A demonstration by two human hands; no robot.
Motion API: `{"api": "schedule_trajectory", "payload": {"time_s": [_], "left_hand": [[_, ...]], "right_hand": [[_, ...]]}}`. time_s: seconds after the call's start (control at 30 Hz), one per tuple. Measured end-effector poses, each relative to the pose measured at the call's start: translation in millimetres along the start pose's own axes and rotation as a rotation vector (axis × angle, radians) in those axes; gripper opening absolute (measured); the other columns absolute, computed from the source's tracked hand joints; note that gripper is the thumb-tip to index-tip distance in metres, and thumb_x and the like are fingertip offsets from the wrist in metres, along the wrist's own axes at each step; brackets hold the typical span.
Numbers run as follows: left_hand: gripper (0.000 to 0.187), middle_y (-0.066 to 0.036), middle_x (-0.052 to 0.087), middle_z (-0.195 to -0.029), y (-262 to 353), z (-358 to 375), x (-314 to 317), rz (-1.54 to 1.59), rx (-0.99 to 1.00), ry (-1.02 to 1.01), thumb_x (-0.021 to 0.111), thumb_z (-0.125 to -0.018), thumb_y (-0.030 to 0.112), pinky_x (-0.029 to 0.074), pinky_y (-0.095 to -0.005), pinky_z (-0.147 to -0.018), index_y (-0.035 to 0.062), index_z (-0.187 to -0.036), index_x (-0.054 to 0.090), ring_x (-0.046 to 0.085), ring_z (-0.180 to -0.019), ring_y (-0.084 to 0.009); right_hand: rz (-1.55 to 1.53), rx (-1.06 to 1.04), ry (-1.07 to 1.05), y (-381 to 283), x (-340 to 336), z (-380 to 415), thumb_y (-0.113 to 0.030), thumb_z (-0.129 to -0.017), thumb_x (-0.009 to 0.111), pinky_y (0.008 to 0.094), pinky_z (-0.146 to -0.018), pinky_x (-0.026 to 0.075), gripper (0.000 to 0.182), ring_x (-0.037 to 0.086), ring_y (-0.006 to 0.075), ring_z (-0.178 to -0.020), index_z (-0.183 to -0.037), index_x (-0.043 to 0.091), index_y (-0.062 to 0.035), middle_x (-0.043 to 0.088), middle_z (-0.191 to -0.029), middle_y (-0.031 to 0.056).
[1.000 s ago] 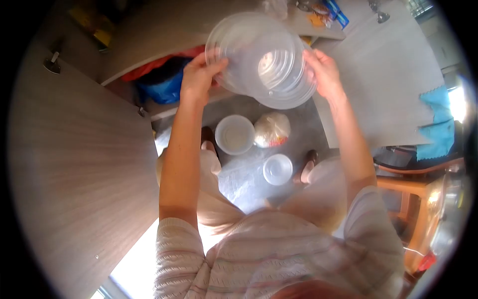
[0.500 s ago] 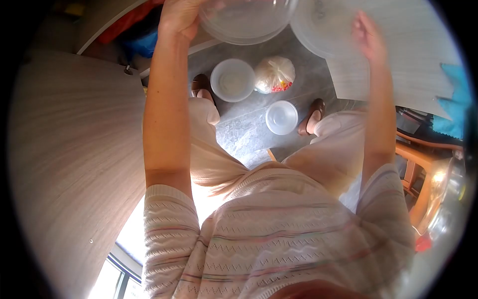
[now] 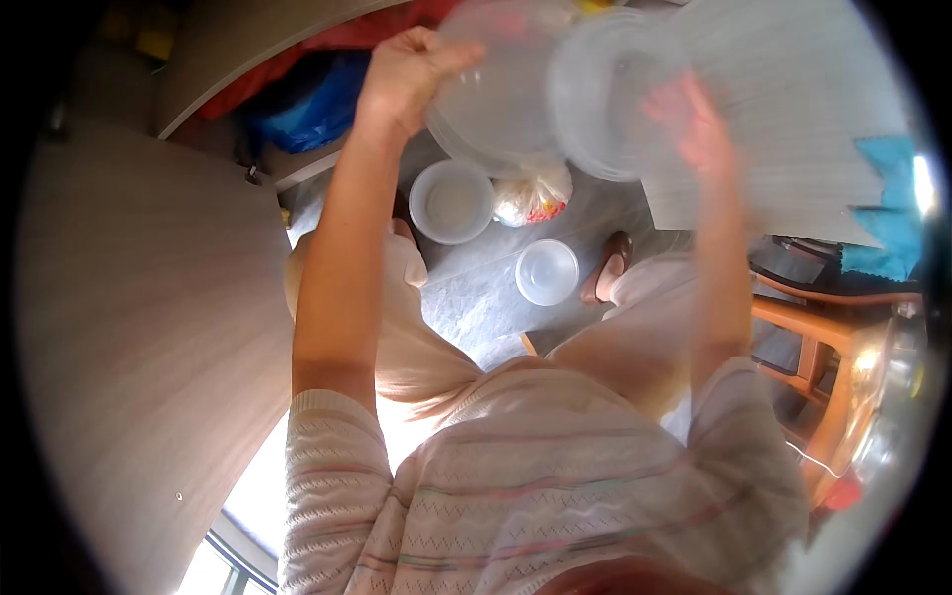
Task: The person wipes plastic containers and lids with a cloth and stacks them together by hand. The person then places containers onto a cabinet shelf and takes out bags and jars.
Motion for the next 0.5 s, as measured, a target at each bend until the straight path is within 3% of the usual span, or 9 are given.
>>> {"api": "schedule_trajectory", "payload": {"time_s": [0.03, 0.13, 0.23, 0.37, 0.5], "left_hand": [[0.028, 0.000, 0.054, -0.059, -5.3, -1.0, 4.9, -0.038, -0.031, -0.020, 0.077, -0.061, 0.013, 0.036, -0.0208, -0.041, 0.0110, -0.059, 0.049, 0.046, -0.046, -0.0070], [0.031, 0.004, 0.051, -0.057, -9.3, 2.3, 19.2, -0.005, -0.001, -0.039, 0.076, -0.066, 0.018, 0.034, -0.0184, -0.040, 0.0129, -0.059, 0.047, 0.042, -0.044, -0.0043], [0.033, 0.004, 0.050, -0.057, -11.7, 1.9, 19.2, 0.030, 0.001, 0.022, 0.075, -0.067, 0.030, 0.034, -0.0184, -0.042, 0.0118, -0.059, 0.048, 0.041, -0.045, -0.0042], [0.037, 0.003, 0.049, -0.055, -11.3, 1.4, 8.1, -0.064, -0.037, 0.141, 0.070, -0.071, 0.038, 0.029, -0.0191, -0.039, 0.0103, -0.059, 0.049, 0.037, -0.043, -0.0045], [0.037, 0.000, 0.050, -0.053, 0.5, 0.8, -2.9, 0.039, -0.041, 0.191, 0.067, -0.074, 0.039, 0.026, -0.0192, -0.037, 0.0094, -0.060, 0.050, 0.035, -0.039, -0.0058]], "right_hand": [[-0.080, 0.070, -0.071, 13.6, 8.5, -13.3, -0.024, -0.083, 0.058, 0.0297, -0.072, 0.047, 0.020, 0.055, 0.0120, -0.079, -0.093, 0.058, -0.0067, 0.059, -0.083, -0.0003], [0.079, 0.095, 0.129, 34.2, 42.9, -18.2, -0.021, -0.080, 0.062, 0.0264, -0.069, 0.047, 0.019, 0.055, 0.0100, -0.076, -0.089, 0.059, -0.0055, 0.059, -0.083, -0.0003], [0.149, 0.081, 0.104, 44.2, 52.2, -21.0, -0.021, -0.078, 0.065, 0.0240, -0.064, 0.046, 0.019, 0.054, 0.0087, -0.073, -0.088, 0.059, -0.0056, 0.059, -0.082, -0.0002], [0.103, 0.089, 0.209, 41.9, 28.1, -20.3, -0.022, -0.077, 0.066, 0.0254, -0.061, 0.046, 0.021, 0.054, 0.0097, -0.071, -0.088, 0.059, -0.0057, 0.059, -0.081, 0.0004], [-0.004, 0.146, 0.272, 35.1, 12.8, -12.4, -0.022, -0.076, 0.067, 0.0263, -0.061, 0.046, 0.022, 0.054, 0.0107, -0.069, -0.087, 0.058, -0.0059, 0.058, -0.080, 0.0004]]}}
Point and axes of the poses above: each hand's wrist, its own z-axis away from the middle knuckle, its own x-axis out of the palm, y = z × x, the point moved 4 cm from there along -z, towards the middle knuckle
